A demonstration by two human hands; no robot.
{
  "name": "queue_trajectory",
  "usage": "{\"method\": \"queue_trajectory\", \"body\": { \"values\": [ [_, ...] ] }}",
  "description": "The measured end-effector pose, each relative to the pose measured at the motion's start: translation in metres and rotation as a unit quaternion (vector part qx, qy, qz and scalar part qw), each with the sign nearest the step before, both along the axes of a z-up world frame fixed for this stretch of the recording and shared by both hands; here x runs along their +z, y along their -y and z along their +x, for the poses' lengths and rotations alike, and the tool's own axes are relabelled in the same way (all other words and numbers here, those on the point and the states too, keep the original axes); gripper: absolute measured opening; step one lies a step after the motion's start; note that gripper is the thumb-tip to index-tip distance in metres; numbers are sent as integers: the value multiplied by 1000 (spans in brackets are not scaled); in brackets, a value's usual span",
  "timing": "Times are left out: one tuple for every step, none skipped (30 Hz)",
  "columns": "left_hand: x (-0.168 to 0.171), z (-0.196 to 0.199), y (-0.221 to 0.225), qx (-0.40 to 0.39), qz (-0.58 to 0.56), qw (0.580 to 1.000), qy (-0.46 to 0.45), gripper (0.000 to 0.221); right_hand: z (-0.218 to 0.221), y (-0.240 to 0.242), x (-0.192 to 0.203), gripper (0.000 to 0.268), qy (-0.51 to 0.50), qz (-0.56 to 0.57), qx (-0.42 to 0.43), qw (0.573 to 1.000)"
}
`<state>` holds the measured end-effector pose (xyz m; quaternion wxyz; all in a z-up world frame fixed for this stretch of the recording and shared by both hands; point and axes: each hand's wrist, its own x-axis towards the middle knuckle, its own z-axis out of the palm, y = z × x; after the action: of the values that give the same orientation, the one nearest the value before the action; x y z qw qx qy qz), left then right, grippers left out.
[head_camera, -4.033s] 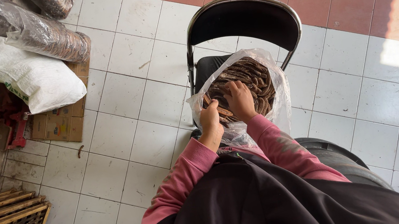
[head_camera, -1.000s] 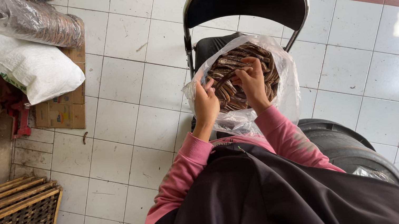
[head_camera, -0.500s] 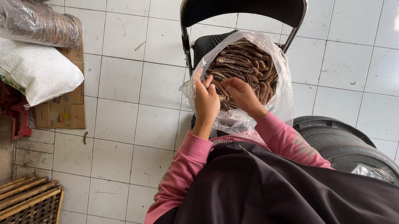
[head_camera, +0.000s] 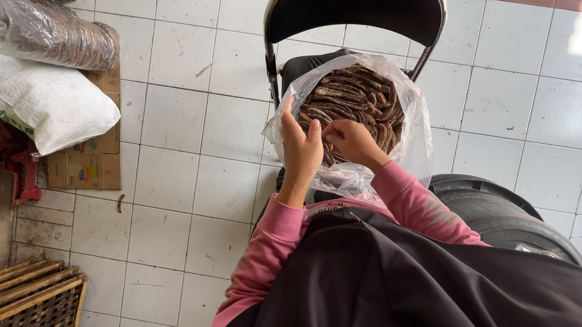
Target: The person arranges dried fish on a wooden tray by hand and places them into a plastic bag.
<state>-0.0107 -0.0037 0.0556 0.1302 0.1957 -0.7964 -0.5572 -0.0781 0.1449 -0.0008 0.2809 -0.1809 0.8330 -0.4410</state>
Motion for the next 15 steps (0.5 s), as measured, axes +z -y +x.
{"method": "queue_trajectory", "body": {
  "values": [
    [3,1,0,-5,0,1000,0,64,-3,-3,3,11,-65,0,35,997],
    [7,3,-3,-12,0,1000,-7,64,-7,-6,6,10,-130,0,70,989],
    [10,5,-5,-20,-3,1000,-16,64,-13,-6,9,11,-141,38,109,983],
    [12,7,-7,-27,-5,999,-24,64,-22,-4,12,13,-152,75,148,974],
    [14,7,-8,-22,-11,999,-28,64,-30,-2,13,15,-163,113,182,963],
    [15,7,-9,-16,-16,999,-32,63,-36,5,12,14,-175,96,198,960],
    [15,6,-10,-13,-22,999,-36,63,-38,17,7,12,-187,81,211,956],
    [14,5,-9,-10,-18,999,-41,62,-39,27,-1,12,-199,65,225,952],
    [14,7,-9,-9,-13,999,-44,61,-35,38,-11,15,-179,38,209,961],
    [14,9,-7,-8,-8,999,-47,61,-31,51,-23,20,-159,12,193,968],
    [14,11,-6,-20,2,998,-54,59,-30,57,-36,25,-143,-15,174,974],
    [15,14,-5,-33,12,998,-60,57,-22,60,-49,25,-171,-14,136,976],
    [18,13,-2,-46,20,996,-72,55,-14,69,-64,24,-205,-14,96,974],
    [21,15,0,-70,18,994,-77,54,-10,73,-77,23,-239,-14,57,969],
    [24,20,1,-97,16,992,-80,52,-6,69,-89,18,-207,-22,53,977]
  ]
}}
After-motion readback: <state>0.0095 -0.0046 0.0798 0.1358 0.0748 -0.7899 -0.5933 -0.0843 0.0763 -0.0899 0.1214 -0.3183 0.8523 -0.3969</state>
